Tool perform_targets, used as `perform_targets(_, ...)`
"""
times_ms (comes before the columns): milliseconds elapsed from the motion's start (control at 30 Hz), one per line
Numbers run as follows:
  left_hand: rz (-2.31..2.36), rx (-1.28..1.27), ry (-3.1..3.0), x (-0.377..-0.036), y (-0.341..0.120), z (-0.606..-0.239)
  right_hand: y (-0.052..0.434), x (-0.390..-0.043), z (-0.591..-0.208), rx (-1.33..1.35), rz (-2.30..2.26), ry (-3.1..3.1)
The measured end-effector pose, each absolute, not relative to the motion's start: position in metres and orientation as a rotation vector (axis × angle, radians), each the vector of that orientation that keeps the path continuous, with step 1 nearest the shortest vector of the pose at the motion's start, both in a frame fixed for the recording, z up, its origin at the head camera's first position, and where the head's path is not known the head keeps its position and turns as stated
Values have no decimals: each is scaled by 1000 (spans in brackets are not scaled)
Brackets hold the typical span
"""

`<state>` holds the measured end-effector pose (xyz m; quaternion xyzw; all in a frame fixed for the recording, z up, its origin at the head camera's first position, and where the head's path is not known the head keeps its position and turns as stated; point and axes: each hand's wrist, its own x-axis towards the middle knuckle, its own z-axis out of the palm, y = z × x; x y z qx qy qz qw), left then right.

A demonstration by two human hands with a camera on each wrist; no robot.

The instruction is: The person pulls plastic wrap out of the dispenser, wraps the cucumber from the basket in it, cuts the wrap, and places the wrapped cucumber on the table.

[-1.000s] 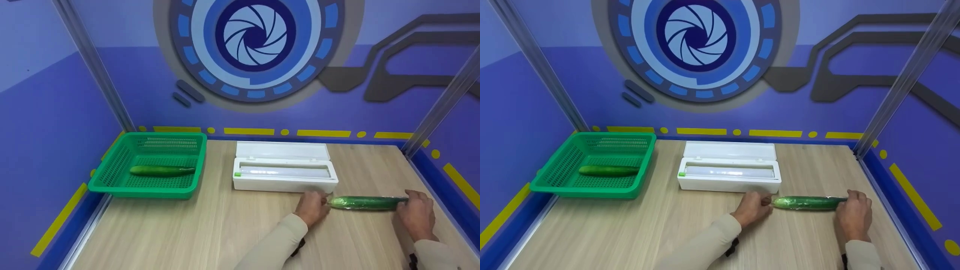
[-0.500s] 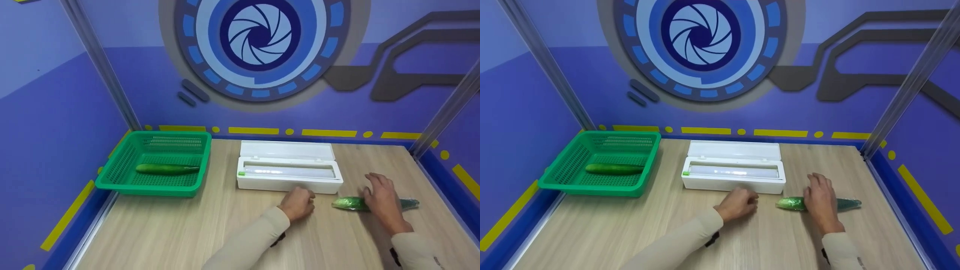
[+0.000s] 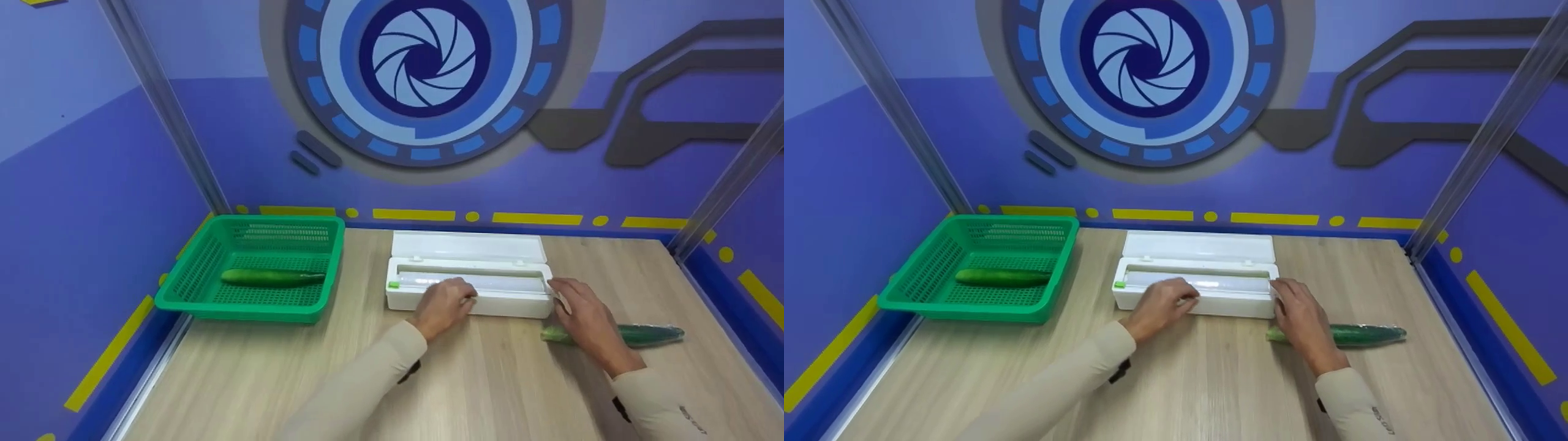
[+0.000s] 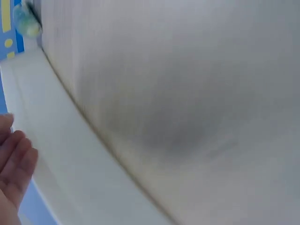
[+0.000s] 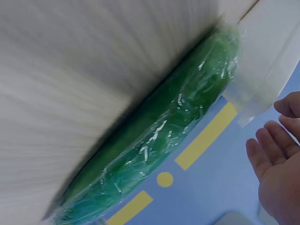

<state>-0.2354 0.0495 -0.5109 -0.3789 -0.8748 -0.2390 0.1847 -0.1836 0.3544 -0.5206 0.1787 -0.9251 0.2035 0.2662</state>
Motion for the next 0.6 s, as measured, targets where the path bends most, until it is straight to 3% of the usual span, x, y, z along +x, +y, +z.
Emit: perform_targets(600, -537, -860, -2515, -254, -31, -505, 343, -189, -516, 560, 601, -2556)
